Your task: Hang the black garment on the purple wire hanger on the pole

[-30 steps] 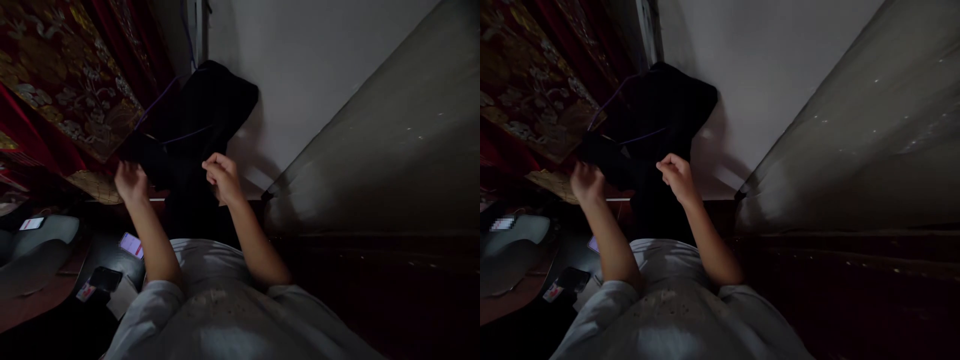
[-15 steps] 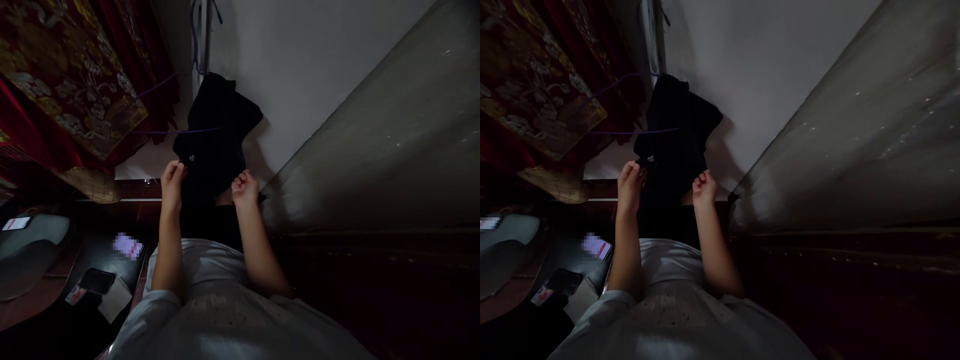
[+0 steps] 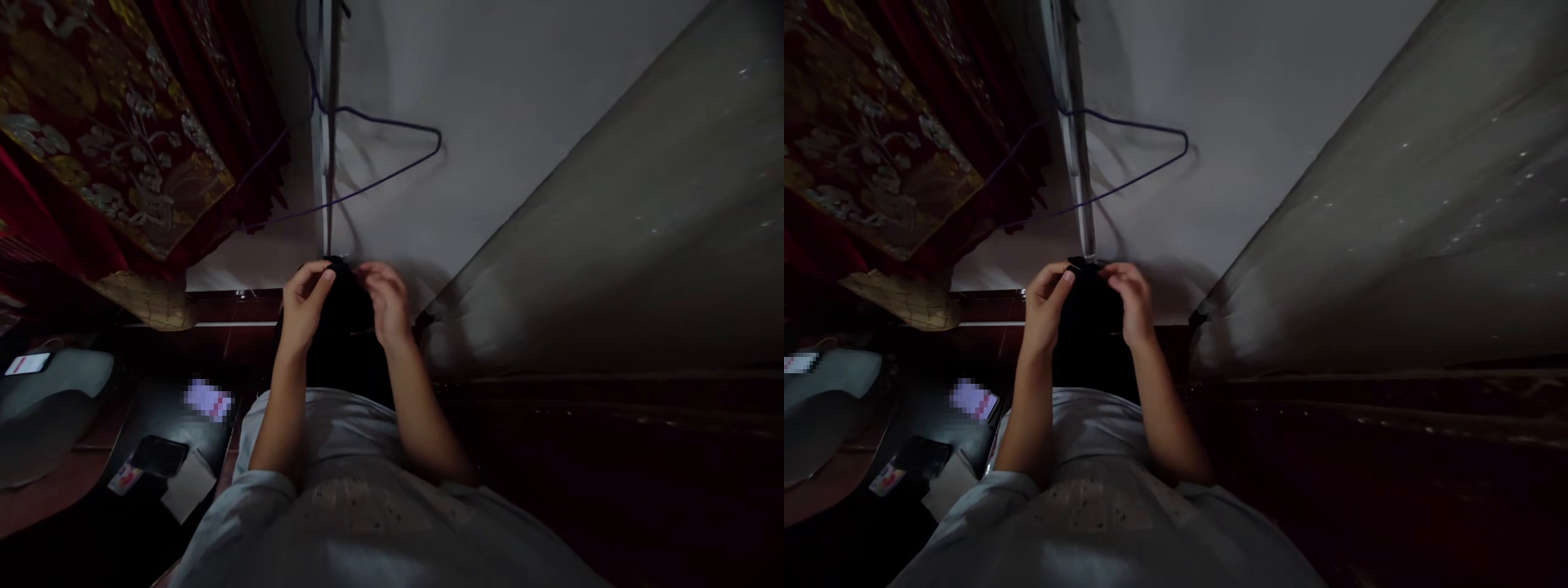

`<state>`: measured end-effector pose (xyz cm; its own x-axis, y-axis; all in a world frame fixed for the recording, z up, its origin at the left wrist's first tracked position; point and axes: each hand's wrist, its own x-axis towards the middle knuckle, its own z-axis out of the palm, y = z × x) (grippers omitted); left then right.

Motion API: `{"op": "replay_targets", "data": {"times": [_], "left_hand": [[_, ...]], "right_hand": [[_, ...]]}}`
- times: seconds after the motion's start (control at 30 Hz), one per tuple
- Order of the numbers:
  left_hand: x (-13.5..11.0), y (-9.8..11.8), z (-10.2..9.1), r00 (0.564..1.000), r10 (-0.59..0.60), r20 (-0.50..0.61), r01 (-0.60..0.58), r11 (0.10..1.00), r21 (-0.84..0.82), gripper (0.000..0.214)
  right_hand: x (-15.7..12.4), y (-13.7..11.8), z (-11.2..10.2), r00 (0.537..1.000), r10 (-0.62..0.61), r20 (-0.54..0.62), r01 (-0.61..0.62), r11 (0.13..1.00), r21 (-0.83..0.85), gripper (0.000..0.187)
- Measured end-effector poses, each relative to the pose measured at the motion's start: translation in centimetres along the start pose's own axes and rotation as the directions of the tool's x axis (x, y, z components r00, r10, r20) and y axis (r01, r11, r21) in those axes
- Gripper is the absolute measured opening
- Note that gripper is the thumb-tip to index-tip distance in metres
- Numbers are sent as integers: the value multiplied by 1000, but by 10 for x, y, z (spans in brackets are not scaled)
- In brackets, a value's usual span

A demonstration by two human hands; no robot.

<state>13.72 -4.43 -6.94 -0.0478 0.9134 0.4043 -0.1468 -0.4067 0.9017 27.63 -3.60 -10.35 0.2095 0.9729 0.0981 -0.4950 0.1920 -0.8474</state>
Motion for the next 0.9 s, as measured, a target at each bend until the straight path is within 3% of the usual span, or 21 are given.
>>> {"op": "replay_targets", "data": {"times": [0.07,0.1,0.17,0.23,0.33,0.43,0.53,0.6,0.63,0.67,0.7,0.77,0.83,0.9], "left_hand": [[3,10,3,998,44,35,-44,999,-1,21],[6,16,4,996,70,61,-71,997,10,19],[16,27,4,986,116,119,-123,991,55,16],[28,36,3,974,147,173,-167,980,107,16],[43,40,-5,933,120,341,-176,975,137,28],[44,25,-18,833,-11,554,-107,978,179,56],[30,0,-34,681,-123,722,-123,952,279,72],[21,-13,-42,527,-205,825,-195,915,352,75],[19,-16,-45,476,-245,845,-252,882,398,73],[18,-16,-48,463,-278,841,-316,835,450,69],[19,-14,-51,482,-304,822,-373,777,507,63],[27,-4,-57,567,-344,749,-404,676,616,55],[39,9,-66,656,-383,650,-325,634,702,54],[52,22,-80,731,-400,553,-247,601,760,55]], "right_hand": [[-12,-8,11,955,-8,296,45,992,-118,39],[-16,-11,15,928,-12,371,79,983,-167,50],[-19,-20,22,911,-39,410,161,950,-267,62],[-17,-30,26,903,-29,429,206,906,-371,55],[-11,-52,25,857,79,508,227,828,-512,25],[-6,-85,21,783,231,577,241,743,-625,6],[-1,-121,15,720,395,570,193,675,-712,24],[3,-143,12,765,424,484,127,639,-759,30],[4,-153,10,800,408,440,104,629,-771,30],[6,-161,10,827,376,419,104,630,-770,29],[7,-168,9,843,331,424,131,638,-759,28],[10,-178,9,832,214,511,272,647,-713,31],[14,-182,8,783,50,620,459,626,-630,49],[21,-182,5,744,-141,653,596,582,-554,65]]}}
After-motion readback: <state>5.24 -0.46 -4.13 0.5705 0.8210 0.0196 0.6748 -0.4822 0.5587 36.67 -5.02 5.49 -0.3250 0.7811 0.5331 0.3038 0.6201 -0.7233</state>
